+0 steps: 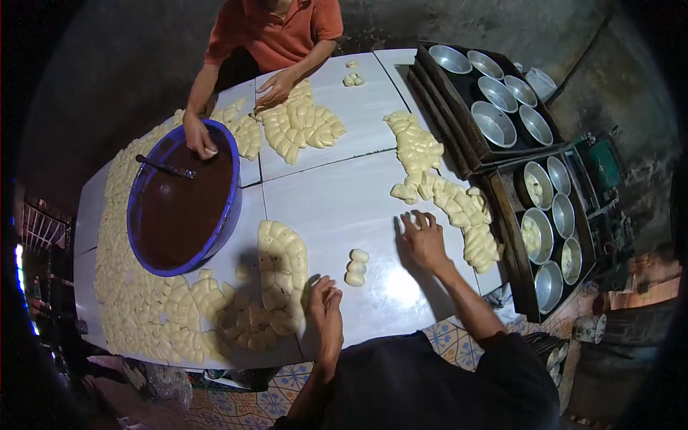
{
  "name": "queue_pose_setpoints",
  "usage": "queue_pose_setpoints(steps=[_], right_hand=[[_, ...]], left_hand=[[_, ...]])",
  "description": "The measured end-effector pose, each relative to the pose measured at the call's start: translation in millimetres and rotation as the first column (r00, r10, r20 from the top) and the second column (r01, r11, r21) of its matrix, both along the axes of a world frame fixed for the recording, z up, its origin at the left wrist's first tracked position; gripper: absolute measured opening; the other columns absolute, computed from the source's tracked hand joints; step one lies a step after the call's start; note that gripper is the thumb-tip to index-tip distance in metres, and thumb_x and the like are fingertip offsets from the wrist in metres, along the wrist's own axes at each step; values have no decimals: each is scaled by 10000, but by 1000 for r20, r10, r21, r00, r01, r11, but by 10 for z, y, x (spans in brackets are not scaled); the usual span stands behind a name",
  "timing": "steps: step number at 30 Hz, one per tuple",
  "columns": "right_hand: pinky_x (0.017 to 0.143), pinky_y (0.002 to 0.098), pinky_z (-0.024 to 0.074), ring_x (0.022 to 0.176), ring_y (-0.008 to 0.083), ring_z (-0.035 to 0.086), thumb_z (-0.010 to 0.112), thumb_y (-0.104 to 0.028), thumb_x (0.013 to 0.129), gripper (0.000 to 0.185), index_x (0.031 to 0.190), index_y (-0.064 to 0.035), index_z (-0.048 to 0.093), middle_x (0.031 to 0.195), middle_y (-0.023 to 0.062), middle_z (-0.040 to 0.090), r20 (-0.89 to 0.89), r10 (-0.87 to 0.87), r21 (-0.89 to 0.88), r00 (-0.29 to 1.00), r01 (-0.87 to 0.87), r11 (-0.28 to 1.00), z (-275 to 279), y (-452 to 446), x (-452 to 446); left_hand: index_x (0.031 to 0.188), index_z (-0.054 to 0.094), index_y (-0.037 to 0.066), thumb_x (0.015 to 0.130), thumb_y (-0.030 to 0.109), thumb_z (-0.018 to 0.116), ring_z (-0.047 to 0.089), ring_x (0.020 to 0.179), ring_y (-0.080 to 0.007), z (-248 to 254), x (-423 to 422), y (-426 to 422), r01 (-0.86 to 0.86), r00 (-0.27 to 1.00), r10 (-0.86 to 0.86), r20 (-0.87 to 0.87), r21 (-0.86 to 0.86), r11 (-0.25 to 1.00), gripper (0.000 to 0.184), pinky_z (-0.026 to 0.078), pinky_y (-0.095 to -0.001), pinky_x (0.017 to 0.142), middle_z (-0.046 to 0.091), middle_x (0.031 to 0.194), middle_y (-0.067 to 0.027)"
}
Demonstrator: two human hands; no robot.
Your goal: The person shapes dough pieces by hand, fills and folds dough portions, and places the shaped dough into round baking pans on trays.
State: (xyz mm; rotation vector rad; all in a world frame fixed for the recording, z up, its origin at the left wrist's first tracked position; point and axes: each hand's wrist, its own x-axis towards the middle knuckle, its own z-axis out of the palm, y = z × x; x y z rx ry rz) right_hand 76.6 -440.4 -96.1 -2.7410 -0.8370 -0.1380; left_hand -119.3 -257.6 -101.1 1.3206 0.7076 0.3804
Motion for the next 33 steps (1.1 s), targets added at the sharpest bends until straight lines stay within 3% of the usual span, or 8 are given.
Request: queue_pose_setpoints(steps=[4,7,18,21,25,26,30,33], right_hand=[[822,370,488,882,355,587,653,-16,737,189,921,28,650,976,198,628,-262,196,482,945,-48,875,-239,-139,-94],[871,337,475,1123,203,538,755,-225,812,465,1215,-47,608,1213,91,518,-562,519,789,644,229,570,52,190,-733],[934,376,435,1129,253,504,577,-220,944,260,1057,1,655,1138,135,511,-330,489,840,807,14,543,582,705,-1052],[1072,453,298,1268,293,387,649,-375,865,462,1199,-59,609,1320,129,439,-273,735,893,620,-120,433,313,807,-1159],[1080,441,290,1325,272,304,751,-404,786,949,1497,-98,201,1460,113,250,-350,841,927,413,25,374,242,896,-891],[1039,425,338,1330,263,278,787,-338,767,1097,1518,-106,22,1491,117,216,-478,857,870,195,242,430,403,867,-850],[880,331,452,1237,233,378,758,-230,802,1022,1524,-144,40,1501,125,237,-514,773,858,373,212,468,170,1128,-822],[882,316,456,1184,188,427,721,-97,801,956,1522,-184,100,1467,118,298,-514,712,857,477,261,444,86,1276,-852]], left_hand=[[1143,594,-33,913,34,549,627,930,-195,43,37,-47,194,970,-207,126,114,974,244,497,-323,855,637,1065,-123],[1310,521,-15,955,108,542,570,1080,-190,314,98,-215,252,955,-276,110,193,948,376,453,-300,924,611,1183,-120],[981,685,-46,800,-3,731,617,876,-109,320,-51,-164,55,998,-54,-20,65,996,191,484,-227,756,675,981,-110],[1070,633,-19,902,129,611,636,950,-179,215,-112,-79,282,900,154,408,-814,509,225,518,-283,820,658,1034,-107],[1365,380,-72,892,567,481,562,1100,-245,277,-4,189,564,779,183,600,-797,216,801,487,-362,924,523,1283,-177],[1398,321,-91,836,698,468,507,1184,-272,602,164,279,758,574,95,813,-571,316,980,441,-374,977,496,1309,-219],[1356,387,-96,899,696,366,544,1109,-276,929,657,1448,396,686,366,629,-744,537,914,440,-399,943,542,1232,-237],[1132,605,-65,954,645,284,620,985,-275,990,1014,2557,-217,953,184,240,119,969,799,433,-410,934,653,1032,-180]])
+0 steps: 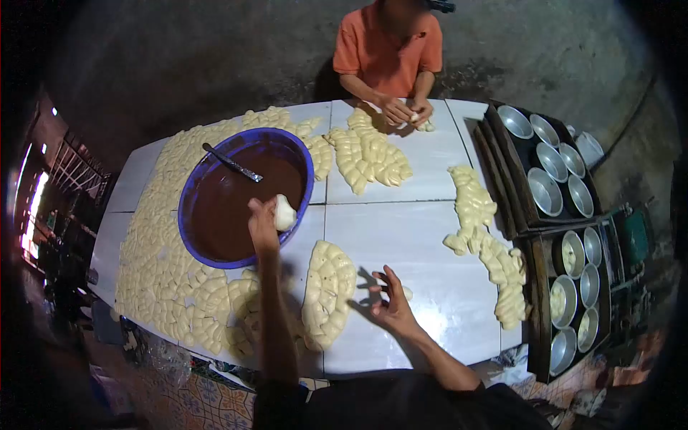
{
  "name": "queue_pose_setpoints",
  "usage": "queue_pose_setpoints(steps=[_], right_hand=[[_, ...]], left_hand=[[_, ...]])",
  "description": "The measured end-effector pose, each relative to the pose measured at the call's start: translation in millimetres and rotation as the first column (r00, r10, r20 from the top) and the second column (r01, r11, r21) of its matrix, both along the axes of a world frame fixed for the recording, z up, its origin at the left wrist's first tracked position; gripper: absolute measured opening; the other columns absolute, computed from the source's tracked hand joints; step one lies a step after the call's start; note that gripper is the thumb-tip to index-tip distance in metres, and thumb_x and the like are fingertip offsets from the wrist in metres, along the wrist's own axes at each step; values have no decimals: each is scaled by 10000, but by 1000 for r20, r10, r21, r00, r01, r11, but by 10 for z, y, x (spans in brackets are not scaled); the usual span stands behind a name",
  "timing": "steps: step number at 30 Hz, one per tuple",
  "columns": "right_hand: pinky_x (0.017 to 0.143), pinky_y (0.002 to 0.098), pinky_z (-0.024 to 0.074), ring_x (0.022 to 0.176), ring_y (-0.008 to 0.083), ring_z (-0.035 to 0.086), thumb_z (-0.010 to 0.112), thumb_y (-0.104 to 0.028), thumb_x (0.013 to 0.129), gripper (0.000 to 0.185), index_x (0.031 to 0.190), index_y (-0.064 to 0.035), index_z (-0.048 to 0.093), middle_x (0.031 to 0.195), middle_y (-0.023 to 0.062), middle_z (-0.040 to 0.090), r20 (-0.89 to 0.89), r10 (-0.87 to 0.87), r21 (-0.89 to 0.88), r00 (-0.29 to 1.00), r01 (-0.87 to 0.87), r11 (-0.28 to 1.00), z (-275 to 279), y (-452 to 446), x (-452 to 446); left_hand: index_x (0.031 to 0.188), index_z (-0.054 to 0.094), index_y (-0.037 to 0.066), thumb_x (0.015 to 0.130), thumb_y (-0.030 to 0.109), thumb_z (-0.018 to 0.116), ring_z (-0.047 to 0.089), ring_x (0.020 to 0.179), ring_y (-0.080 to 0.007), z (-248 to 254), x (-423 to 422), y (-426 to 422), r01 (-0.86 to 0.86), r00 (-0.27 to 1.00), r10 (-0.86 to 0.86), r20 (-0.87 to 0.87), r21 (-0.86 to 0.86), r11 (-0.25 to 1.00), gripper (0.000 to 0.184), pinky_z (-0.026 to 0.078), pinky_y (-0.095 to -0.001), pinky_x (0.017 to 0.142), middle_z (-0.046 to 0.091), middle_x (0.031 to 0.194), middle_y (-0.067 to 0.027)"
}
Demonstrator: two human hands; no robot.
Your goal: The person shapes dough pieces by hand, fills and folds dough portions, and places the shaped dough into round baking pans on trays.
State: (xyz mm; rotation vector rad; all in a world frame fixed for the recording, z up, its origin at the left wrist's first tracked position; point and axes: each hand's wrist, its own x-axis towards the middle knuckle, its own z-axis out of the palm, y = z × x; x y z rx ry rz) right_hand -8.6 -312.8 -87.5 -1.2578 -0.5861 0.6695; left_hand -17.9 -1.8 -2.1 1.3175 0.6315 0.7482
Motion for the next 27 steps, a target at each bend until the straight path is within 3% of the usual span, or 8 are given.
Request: queue_pose_setpoints(steps=[4,9,11,13,15,19,22,27], right_hand=[[924,308,465,1117,164,483,624,-7,871,816,1507,-152,135,1414,130,364,-144,53,127,988,-34,991,-228,113,-60],[920,289,468,1050,144,527,589,15,896,740,1502,-112,183,1388,128,406,-287,-10,106,958,42,993,-303,56,18],[904,293,482,1028,135,539,574,-61,936,667,1494,-82,210,1366,124,434,-421,-57,118,905,117,986,-167,71,33],[872,280,496,988,125,555,560,-92,951,589,1462,-52,271,1311,122,484,-662,33,194,749,129,973,18,106,112],[772,233,524,852,108,597,532,-142,978,338,1271,25,514,1096,98,614,-836,134,260,533,169,951,-78,44,42],[717,236,489,847,119,579,618,-117,923,219,1094,17,645,1029,71,605,-639,-176,55,749,273,961,-164,-178,-124],[793,301,468,1018,195,517,668,-28,816,351,1165,-12,630,1141,108,536,562,-248,-149,789,391,908,228,-321,-295],[803,308,489,953,229,576,651,12,812,262,1065,-44,683,1102,106,548,485,-161,-83,859,228,970,287,-612,-227]], left_hand=[[1010,663,-44,974,612,270,618,976,-255,-26,200,543,402,622,-138,-771,162,901,765,425,-370,924,674,968,-139],[1058,665,-11,931,698,171,599,1029,-324,-16,119,-62,406,570,246,-784,530,745,874,389,-404,958,662,998,-215],[1311,512,27,980,604,234,603,867,-377,-6,-25,-544,83,856,246,-455,590,803,720,461,-453,851,638,963,-225],[1376,406,-49,985,575,274,609,939,-321,-345,-244,-1065,187,973,-212,-89,-234,954,748,456,-419,909,633,1047,-201],[1365,413,-41,954,631,255,527,1133,-332,-336,-429,-1488,616,770,-562,302,-580,533,803,404,-464,979,518,1293,-201],[1423,302,-62,985,417,372,528,1134,-270,-251,-617,-2113,128,982,-188,-21,-659,742,653,424,-452,978,521,1272,-151],[1401,363,-58,918,-11,509,566,1048,-170,-150,-798,-2311,239,949,-312,-48,-537,809,508,480,-374,908,530,1228,-109],[1221,528,-124,869,-104,555,641,909,-198,-429,-1002,-2411,502,835,-509,-211,-87,860,354,558,-294,790,566,1130,-143]])
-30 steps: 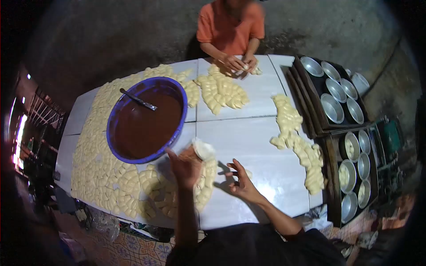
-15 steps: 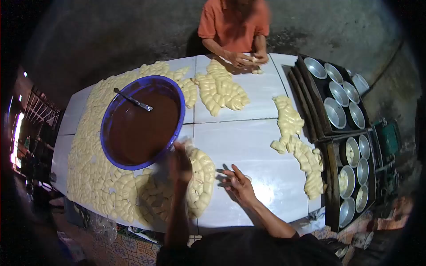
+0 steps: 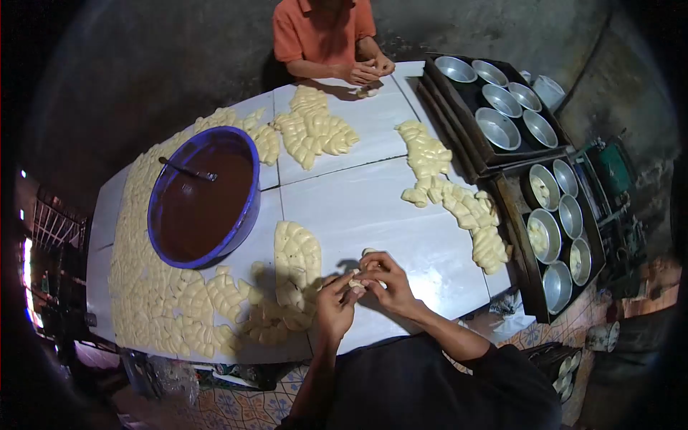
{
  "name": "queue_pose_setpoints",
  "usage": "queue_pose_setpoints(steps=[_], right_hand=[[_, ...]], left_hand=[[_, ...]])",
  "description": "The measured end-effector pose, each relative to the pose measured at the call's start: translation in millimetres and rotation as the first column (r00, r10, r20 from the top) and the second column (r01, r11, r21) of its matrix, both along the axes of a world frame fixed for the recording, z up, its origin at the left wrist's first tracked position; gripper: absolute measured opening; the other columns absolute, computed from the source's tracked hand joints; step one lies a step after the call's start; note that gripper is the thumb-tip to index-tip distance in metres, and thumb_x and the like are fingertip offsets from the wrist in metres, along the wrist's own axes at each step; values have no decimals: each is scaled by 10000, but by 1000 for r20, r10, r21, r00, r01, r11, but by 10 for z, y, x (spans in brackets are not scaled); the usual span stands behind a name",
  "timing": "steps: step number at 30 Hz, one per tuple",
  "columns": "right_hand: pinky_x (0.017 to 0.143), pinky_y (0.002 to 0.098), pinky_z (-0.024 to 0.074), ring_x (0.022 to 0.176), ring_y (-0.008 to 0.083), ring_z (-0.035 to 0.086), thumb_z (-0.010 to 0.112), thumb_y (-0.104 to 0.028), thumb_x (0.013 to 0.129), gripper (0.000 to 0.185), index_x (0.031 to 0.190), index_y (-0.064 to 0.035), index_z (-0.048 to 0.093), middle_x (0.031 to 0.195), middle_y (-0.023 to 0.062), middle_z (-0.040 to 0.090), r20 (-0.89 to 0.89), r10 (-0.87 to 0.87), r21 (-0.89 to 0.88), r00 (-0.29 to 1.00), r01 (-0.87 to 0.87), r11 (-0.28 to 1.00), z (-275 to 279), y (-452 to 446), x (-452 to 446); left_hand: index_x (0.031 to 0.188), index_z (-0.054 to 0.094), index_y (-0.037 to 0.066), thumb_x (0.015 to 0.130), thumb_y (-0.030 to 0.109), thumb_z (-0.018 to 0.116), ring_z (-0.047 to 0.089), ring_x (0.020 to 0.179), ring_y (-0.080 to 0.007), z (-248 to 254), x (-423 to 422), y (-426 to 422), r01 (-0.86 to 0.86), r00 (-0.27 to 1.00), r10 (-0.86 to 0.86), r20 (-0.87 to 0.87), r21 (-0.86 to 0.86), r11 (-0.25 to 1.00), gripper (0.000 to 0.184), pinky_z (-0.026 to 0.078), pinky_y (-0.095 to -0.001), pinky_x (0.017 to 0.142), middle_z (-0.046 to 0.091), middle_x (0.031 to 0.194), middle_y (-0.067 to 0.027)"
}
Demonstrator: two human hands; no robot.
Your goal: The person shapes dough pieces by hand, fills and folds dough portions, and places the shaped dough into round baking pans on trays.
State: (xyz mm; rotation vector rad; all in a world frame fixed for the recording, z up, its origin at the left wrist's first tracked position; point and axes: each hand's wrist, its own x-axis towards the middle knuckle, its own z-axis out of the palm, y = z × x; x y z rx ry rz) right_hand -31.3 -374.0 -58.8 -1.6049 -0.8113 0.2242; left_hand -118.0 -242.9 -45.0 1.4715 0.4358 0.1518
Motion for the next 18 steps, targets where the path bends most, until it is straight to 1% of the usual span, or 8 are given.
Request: queue_pose_setpoints(steps=[2,4,7,10,12,14,16,18], right_hand=[[782,300,496,935,224,596,648,15,817,214,1023,-29,686,1112,111,549,39,-146,186,989,136,973,-33,-43,49],[806,312,493,979,236,595,672,-46,834,158,986,-4,678,1098,124,572,-77,16,221,997,1,975,102,-97,-13],[828,324,487,1012,254,595,647,-102,874,181,1026,-6,669,1072,119,592,59,12,78,998,-16,997,176,-214,-186],[817,317,485,983,226,601,625,-133,902,217,1082,-18,662,1057,117,609,-249,-85,-59,965,72,996,56,-364,-285],[770,306,489,923,191,616,629,-167,912,307,1188,-33,617,1031,121,636,-280,-156,-21,947,156,988,-17,-338,-304],[753,299,500,893,176,634,635,-191,913,409,1286,-46,553,1056,117,656,-281,-217,-120,935,190,974,-58,-379,-267],[721,257,502,890,147,617,599,-110,898,501,1373,-26,464,1127,101,634,-876,226,118,426,-264,957,-153,-533,-170],[706,236,503,849,119,616,586,-82,893,494,1368,-9,468,1102,100,647,-843,191,145,502,-130,981,-226,-538,-224]], left_hand=[[1085,584,-128,885,-69,577,637,929,-203,19,-9,-43,17,996,-30,90,141,990,209,573,-303,791,581,1018,-123],[989,596,-110,910,-12,585,631,907,-185,66,-21,-137,15,991,-10,134,-37,999,126,578,-309,796,566,947,-99],[927,604,-51,937,137,599,612,866,-162,34,-42,-138,-36,997,30,-67,-89,995,188,579,-295,767,569,976,-85],[980,585,-45,920,129,632,632,757,-137,-10,-23,-306,-122,992,122,-20,26,992,190,560,-251,639,611,864,-75],[1014,571,-41,903,86,637,618,813,-123,-92,-46,-249,57,991,-37,-131,152,987,182,560,-261,659,612,888,-79],[1171,468,-9,844,-35,636,611,885,-142,-122,-56,-255,154,984,-162,68,100,983,367,548,-272,741,600,908,-94],[1301,343,15,788,-149,606,600,981,-162,-121,-69,-238,264,943,-261,207,13,964,599,531,-286,821,573,989,-109],[1281,376,18,752,-185,595,566,1043,-180,-135,-77,-259,219,927,-151,343,-169,961,608,511,-337,876,528,1080,-117]])
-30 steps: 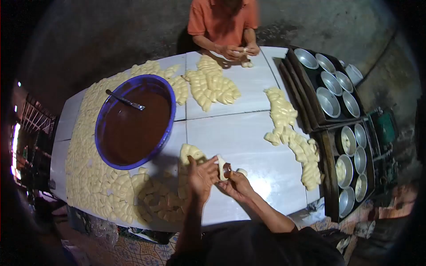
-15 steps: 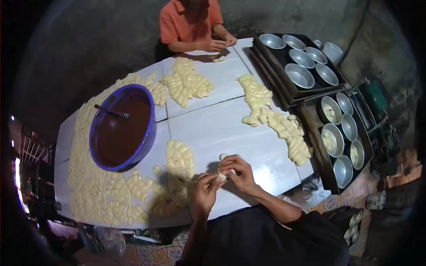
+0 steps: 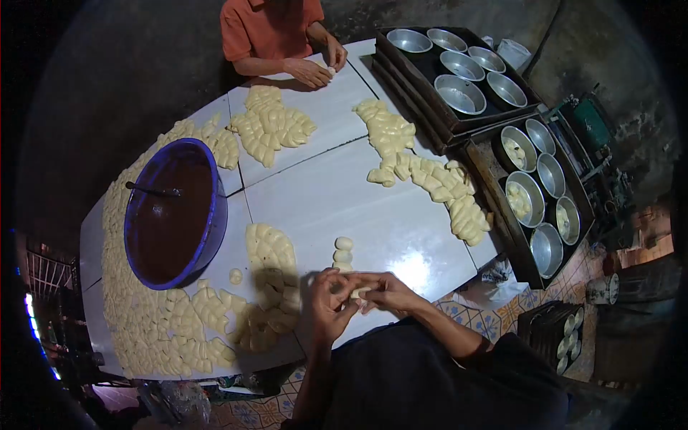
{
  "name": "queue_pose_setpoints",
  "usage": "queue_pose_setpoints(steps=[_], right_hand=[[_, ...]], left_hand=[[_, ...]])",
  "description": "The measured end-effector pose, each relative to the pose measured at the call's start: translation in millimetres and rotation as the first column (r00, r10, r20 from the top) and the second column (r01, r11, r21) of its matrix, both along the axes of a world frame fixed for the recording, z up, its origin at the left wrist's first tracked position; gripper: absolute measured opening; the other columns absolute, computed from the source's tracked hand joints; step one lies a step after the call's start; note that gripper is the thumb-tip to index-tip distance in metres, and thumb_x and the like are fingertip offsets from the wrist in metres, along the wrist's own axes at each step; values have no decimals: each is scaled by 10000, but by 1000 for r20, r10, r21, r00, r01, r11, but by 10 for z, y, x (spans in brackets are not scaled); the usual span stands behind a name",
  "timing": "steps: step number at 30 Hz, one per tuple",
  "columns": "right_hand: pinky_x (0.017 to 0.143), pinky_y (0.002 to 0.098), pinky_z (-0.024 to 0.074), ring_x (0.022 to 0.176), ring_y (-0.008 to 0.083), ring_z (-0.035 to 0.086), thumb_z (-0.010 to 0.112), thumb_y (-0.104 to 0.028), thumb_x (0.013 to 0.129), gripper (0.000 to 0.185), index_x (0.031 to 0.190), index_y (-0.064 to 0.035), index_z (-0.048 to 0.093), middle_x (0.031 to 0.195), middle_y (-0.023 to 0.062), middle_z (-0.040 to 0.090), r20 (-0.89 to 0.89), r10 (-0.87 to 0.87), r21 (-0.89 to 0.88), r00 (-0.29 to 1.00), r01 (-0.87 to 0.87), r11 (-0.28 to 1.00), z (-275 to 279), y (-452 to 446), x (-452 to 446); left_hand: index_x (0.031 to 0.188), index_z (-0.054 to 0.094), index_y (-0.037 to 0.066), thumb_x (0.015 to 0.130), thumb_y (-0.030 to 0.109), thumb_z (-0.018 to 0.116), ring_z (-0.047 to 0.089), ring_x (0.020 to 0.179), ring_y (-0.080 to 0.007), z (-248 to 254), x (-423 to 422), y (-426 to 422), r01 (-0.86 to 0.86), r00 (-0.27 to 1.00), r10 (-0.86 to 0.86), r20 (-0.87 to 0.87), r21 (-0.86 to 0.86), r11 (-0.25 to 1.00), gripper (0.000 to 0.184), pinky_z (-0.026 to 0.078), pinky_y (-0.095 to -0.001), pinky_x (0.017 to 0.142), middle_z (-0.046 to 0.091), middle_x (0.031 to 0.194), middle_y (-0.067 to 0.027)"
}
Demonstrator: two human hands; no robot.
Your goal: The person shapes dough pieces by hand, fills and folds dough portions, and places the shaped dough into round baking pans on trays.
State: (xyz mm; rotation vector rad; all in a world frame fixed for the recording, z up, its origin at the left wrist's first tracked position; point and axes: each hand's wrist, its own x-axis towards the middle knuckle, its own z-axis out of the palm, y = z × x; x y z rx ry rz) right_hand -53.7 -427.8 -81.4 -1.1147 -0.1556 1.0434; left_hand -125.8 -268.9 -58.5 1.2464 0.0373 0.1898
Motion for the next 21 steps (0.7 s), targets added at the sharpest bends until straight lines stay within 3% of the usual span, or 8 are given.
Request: queue_pose_setpoints(steps=[1,3,4,7,11,16,17,21], right_hand=[[709,233,507,835,118,626,588,-75,893,491,1365,-5,471,1087,100,654,157,-116,-146,981,139,980,-129,33,21],[768,247,513,877,147,649,601,-62,885,457,1325,21,509,1089,126,669,550,-306,-227,777,492,841,-421,139,91],[871,273,492,1011,173,629,597,-51,879,427,1292,41,533,1159,172,650,369,-365,-316,855,485,816,-32,242,88],[888,289,485,1023,186,628,549,-5,865,409,1269,59,545,1196,186,634,313,-479,-154,820,542,826,-749,192,67],[811,321,517,912,249,683,455,47,808,421,1187,-5,630,1075,199,679,518,-31,-521,855,344,781,-308,138,276],[814,349,505,985,329,607,518,98,736,435,1145,-9,621,1137,197,607,892,247,-433,378,556,710,-10,129,1568],[864,405,469,1065,330,546,552,87,717,517,1217,-42,584,1196,187,567,920,390,-324,35,629,707,-77,167,1839],[808,458,475,972,367,560,631,37,686,366,1044,-28,596,1005,174,584,805,592,-502,38,574,647,-321,192,2364]], left_hand=[[1281,376,18,752,-185,595,566,1043,-180,-124,10,39,2,1000,-2,-12,-6,1000,608,511,-337,876,528,1080,-117],[1282,391,35,774,-125,600,534,1078,-209,-463,47,131,-261,935,339,-100,452,853,572,487,-386,897,491,1128,-124],[1282,391,35,774,-125,600,534,1078,-209,-424,49,133,-259,934,340,-110,447,856,572,487,-386,897,491,1128,-124],[1288,403,68,846,48,599,534,1036,-228,-367,105,152,-372,756,284,-590,-30,928,484,478,-371,865,474,1164,-133],[1303,399,74,826,29,602,510,1024,-210,-486,161,86,-357,782,277,-558,-38,933,520,465,-369,862,440,1163,-110],[1288,435,39,794,-75,610,480,1017,-180,-552,267,124,-491,743,477,-470,101,865,537,439,-293,865,455,1172,-96],[1286,437,42,798,-72,607,483,1015,-182,-542,278,143,-476,752,490,-441,152,866,530,437,-298,866,460,1176,-98],[1214,486,29,804,-74,597,514,1042,-185,-537,276,267,-443,801,530,-278,319,838,437,436,-328,899,517,1175,-94]])
